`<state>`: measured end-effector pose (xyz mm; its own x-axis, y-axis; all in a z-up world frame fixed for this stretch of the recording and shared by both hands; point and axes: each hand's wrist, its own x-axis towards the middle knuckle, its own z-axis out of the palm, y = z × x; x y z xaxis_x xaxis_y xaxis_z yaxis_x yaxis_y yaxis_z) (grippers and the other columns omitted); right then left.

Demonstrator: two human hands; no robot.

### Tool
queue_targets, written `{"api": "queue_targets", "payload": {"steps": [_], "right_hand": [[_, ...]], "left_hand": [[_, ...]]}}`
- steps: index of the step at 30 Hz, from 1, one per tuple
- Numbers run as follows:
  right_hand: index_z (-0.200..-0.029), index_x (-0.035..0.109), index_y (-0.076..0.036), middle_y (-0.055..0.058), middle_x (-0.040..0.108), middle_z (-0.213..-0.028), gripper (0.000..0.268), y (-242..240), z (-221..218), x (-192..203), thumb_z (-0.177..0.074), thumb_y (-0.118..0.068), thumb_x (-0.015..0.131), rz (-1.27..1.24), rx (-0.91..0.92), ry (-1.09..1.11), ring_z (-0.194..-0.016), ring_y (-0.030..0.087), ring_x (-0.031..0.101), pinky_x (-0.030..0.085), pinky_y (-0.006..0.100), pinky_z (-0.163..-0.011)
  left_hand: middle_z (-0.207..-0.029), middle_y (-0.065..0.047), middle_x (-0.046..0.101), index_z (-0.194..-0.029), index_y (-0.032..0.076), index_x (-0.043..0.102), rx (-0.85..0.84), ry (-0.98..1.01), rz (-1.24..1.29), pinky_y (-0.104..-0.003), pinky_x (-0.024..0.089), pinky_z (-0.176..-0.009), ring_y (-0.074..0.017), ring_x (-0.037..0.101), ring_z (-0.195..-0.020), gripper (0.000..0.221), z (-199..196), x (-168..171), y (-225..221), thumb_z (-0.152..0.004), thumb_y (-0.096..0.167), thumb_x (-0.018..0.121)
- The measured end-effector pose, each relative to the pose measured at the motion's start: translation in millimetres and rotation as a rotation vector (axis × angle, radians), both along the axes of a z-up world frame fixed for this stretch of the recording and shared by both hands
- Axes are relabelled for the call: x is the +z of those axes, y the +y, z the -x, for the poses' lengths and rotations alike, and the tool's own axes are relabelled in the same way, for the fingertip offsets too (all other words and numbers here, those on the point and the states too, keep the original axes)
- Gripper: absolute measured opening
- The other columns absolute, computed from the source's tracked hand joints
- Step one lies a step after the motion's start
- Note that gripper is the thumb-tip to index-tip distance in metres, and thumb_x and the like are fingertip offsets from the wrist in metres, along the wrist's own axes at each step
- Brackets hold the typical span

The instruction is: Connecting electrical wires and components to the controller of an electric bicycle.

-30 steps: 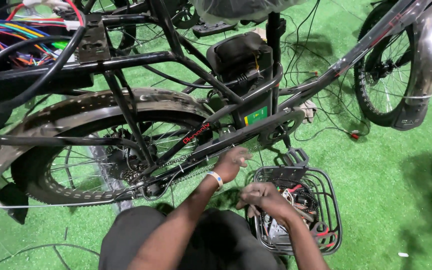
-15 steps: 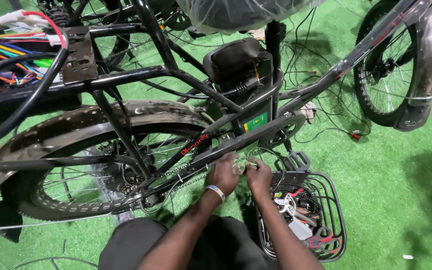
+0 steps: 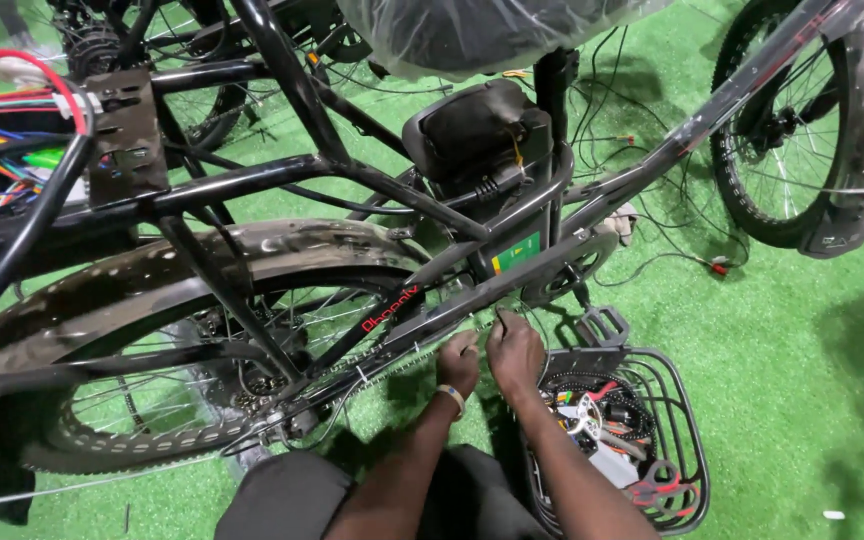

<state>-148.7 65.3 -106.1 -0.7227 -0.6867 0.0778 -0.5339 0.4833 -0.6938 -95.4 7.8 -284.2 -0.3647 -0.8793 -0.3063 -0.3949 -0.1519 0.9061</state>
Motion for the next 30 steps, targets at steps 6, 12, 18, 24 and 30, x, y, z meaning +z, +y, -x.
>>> {"api": "queue_targets", "payload": {"steps": [6, 12, 18, 24, 30], "right_hand": [[-0.089, 0.067, -0.002, 0.026, 0.064, -0.069, 0.018, -11.4, 13.6, -14.3, -0.085, -0.011, 0.053, -0.033, 0.003, 0.118, -0.069, 0.047, 0.065, 0.051, 0.057, -0.061], [-0.105, 0.058, -0.008, 0.026, 0.066, -0.076, 0.024, -25.9, 12.3, -19.5, -0.092, -0.025, 0.048, -0.076, -0.053, 0.074, -0.078, 0.047, 0.067, 0.052, 0.06, -0.07], [-0.088, 0.07, -0.008, 0.02, 0.067, -0.071, 0.014, -34.5, 19.6, -15.1, -0.088, -0.017, 0.06, 0.068, -0.152, -0.034, -0.071, 0.044, 0.066, 0.052, 0.052, -0.064], [-0.063, 0.065, -0.01, 0.013, 0.058, -0.05, 0.017, -39.6, 23.4, -3.7, -0.079, -0.016, 0.067, 0.013, -0.162, -0.129, -0.058, 0.039, 0.064, 0.05, 0.043, -0.058], [-0.089, 0.074, -0.01, 0.018, 0.073, -0.084, 0.02, -29.2, 17.0, 15.7, -0.084, -0.014, 0.055, -0.077, 0.026, -0.16, -0.088, 0.042, 0.067, 0.053, 0.051, -0.077]], "left_hand": [[-0.108, -0.017, 0.071, -0.099, 0.01, 0.076, 0.425, 0.244, -0.147, -0.045, 0.046, -0.101, -0.031, 0.062, -0.111, 0.029, 36.2, 23.3, -6.0, -0.078, 0.017, 0.058], [-0.108, -0.022, 0.069, -0.105, -0.004, 0.07, 0.525, 0.36, -0.217, -0.047, 0.046, -0.098, -0.0332, 0.062, -0.11, 0.035, 38.5, 63.4, -28.4, -0.075, 0.015, 0.064], [-0.101, -0.01, 0.07, -0.107, 0.003, 0.069, 0.286, 0.208, -0.432, -0.04, 0.05, -0.087, -0.0242, 0.065, -0.1, 0.043, 37.7, 65.7, -65.1, -0.081, 0.037, 0.063], [-0.095, -0.008, 0.062, -0.104, 0.006, 0.064, 0.152, 0.344, -0.404, -0.036, 0.048, -0.083, -0.0214, 0.058, -0.091, 0.035, 36.7, 47.3, -72.3, -0.086, 0.034, 0.055], [-0.09, -0.006, 0.054, -0.101, 0.008, 0.059, 0.049, 0.446, -0.394, -0.032, 0.046, -0.08, -0.0187, 0.052, -0.083, 0.027, 35.6, 29.4, -69.1, -0.091, 0.03, 0.047]]}}
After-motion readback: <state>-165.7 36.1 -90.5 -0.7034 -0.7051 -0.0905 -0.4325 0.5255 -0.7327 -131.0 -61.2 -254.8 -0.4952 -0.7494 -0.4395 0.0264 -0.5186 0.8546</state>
